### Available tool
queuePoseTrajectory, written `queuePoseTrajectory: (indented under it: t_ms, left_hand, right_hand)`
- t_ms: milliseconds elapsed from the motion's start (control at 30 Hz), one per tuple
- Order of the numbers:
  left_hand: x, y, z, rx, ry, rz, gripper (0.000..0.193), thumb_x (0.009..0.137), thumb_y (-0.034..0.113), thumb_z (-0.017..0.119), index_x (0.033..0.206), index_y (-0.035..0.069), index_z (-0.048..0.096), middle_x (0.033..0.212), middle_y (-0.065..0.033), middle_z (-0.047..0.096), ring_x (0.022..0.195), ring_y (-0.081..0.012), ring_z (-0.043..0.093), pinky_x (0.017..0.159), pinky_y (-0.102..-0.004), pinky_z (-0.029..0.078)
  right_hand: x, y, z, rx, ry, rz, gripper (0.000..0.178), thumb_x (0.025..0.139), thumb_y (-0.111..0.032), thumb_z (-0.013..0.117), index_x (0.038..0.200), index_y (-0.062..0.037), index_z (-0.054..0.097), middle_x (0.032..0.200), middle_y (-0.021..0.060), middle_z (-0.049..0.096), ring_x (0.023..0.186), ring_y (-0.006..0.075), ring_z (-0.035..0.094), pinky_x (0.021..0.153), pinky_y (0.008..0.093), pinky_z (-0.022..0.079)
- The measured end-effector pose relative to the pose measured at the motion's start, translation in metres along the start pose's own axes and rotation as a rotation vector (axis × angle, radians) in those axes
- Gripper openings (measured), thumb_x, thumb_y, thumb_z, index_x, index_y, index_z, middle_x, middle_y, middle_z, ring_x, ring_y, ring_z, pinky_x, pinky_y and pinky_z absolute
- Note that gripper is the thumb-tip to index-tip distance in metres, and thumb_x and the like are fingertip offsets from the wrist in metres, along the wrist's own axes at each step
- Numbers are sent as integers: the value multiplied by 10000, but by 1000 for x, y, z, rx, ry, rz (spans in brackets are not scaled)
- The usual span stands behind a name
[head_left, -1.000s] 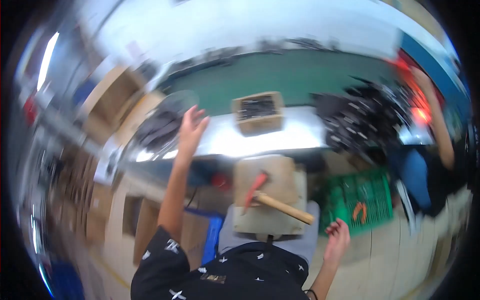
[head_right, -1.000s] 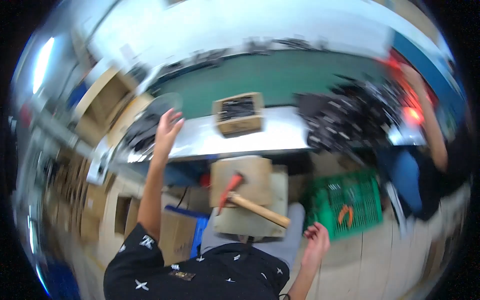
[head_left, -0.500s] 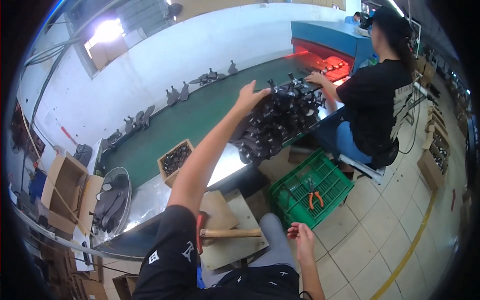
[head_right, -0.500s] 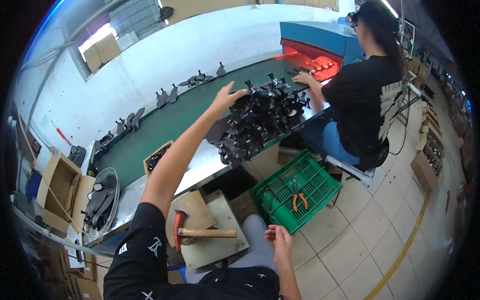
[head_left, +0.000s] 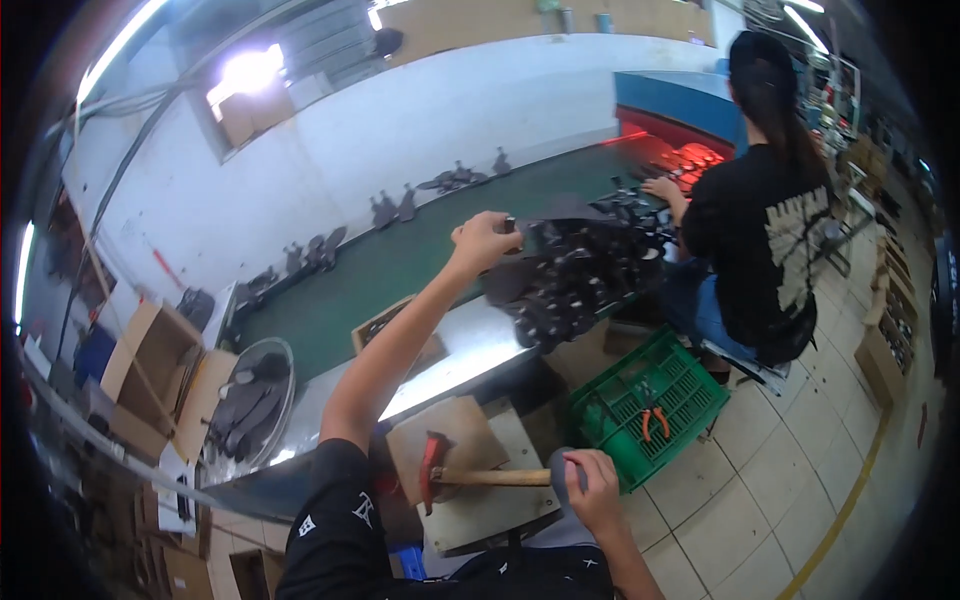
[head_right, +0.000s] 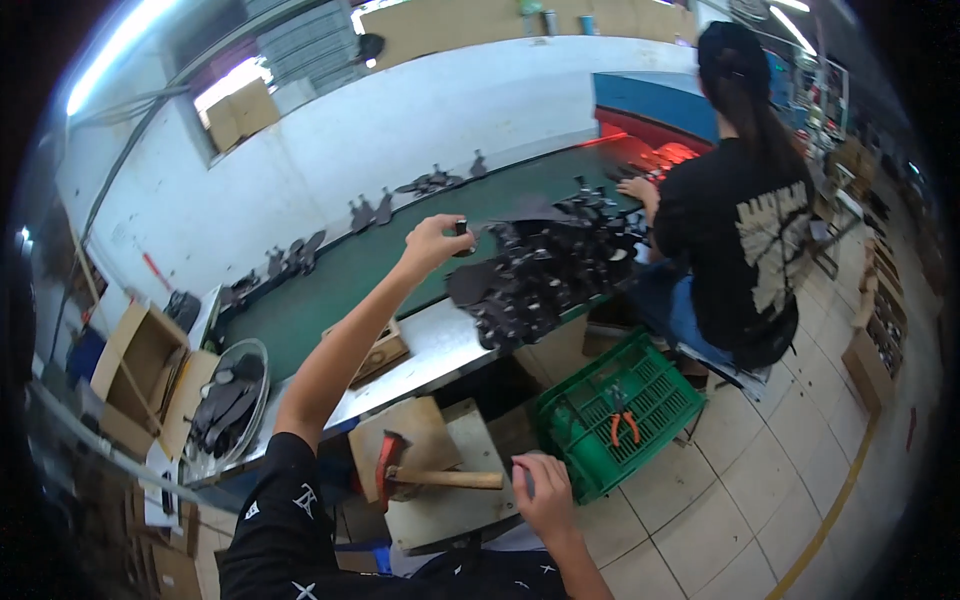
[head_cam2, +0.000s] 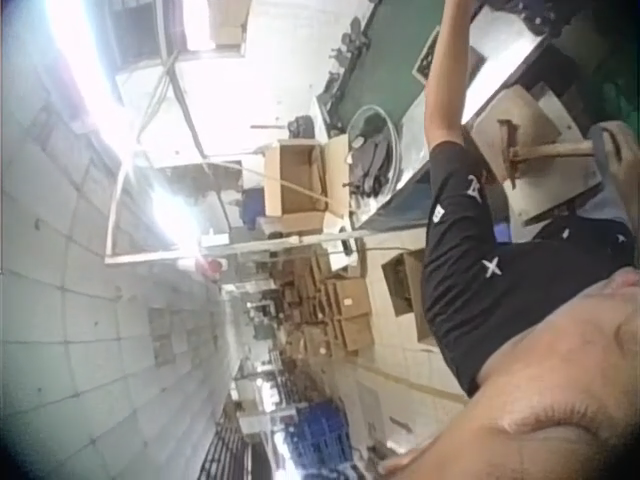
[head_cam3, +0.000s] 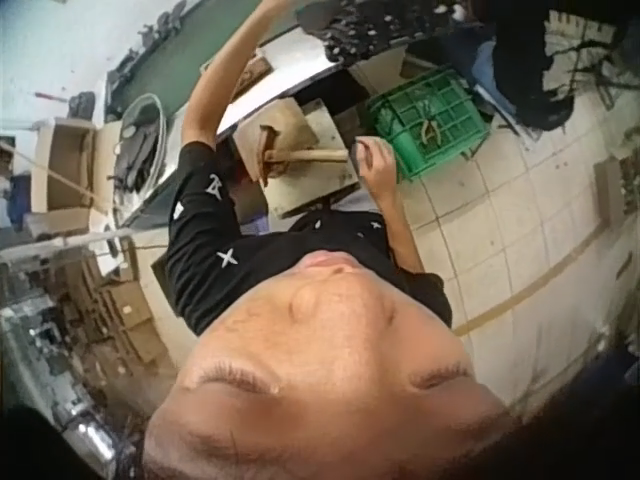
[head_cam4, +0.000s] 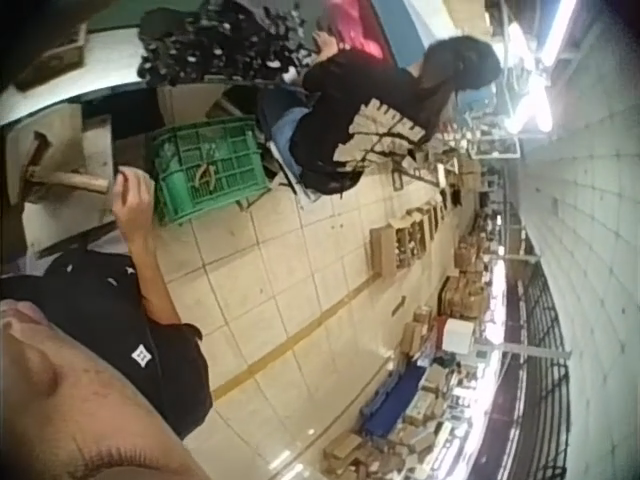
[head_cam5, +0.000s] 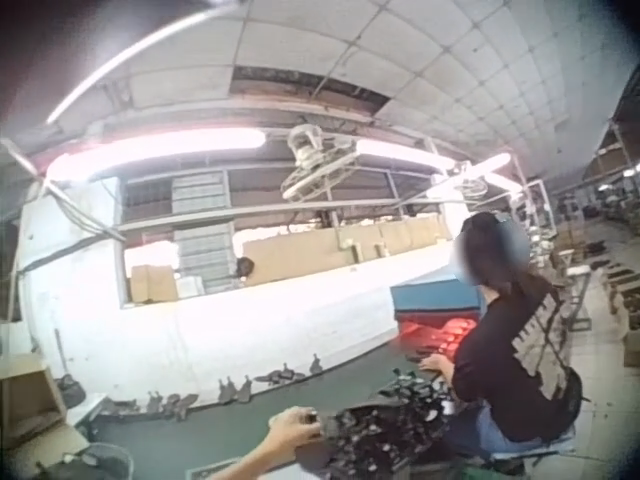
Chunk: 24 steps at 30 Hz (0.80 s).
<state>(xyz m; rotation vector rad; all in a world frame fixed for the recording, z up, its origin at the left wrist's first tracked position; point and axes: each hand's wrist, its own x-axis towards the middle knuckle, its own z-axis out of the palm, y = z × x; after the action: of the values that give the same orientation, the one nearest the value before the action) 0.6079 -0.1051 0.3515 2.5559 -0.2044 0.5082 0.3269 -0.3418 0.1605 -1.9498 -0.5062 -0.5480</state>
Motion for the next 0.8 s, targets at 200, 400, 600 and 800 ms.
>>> queuePoseTrajectory:
  t_ms: [200, 400, 600, 800]
  left_hand:
    - [-52, -28, -91, -231, 148, 185, 197, 840, 100, 660, 1034, 66, 679, 1034, -67, 703, 943, -169, 666, 841, -317, 488]
    - [-158, -26, -184, 578, 787, 520, 188, 904, -35, 556, 1084, 11, 585, 1025, -146, 679, 1058, -254, 661, 868, -351, 509]
    - [-260, -57, -138, -519, 407, 6, 208, 923, -84, 484, 1090, 9, 567, 1050, -94, 654, 1048, -183, 617, 950, -306, 467]
    - [-312, -114, 6, -257, 202, -262, 251, 942, 110, 609, 1177, 26, 575, 1067, -128, 672, 984, -225, 638, 851, -335, 507]
  right_hand:
    - [41, -44, 75, -214, -410, -376, 605, 832, -302, 728, 1317, -34, 487, 1223, 185, 556, 954, 359, 636, 812, 422, 496]
    - [25, -36, 65, -486, -918, -4, 1008, 715, -227, 793, 1518, -98, 197, 819, 173, 653, 707, 416, 652, 619, 502, 513]
    - [-9, 13, 7, -121, -522, 217, 690, 745, -85, 716, 1384, -27, 461, 616, 126, 624, 524, 277, 614, 494, 388, 463]
    - [-49, 10, -19, 605, -422, 794, 243, 930, -132, 615, 1072, 59, 666, 488, -22, 485, 360, 51, 394, 364, 213, 307]
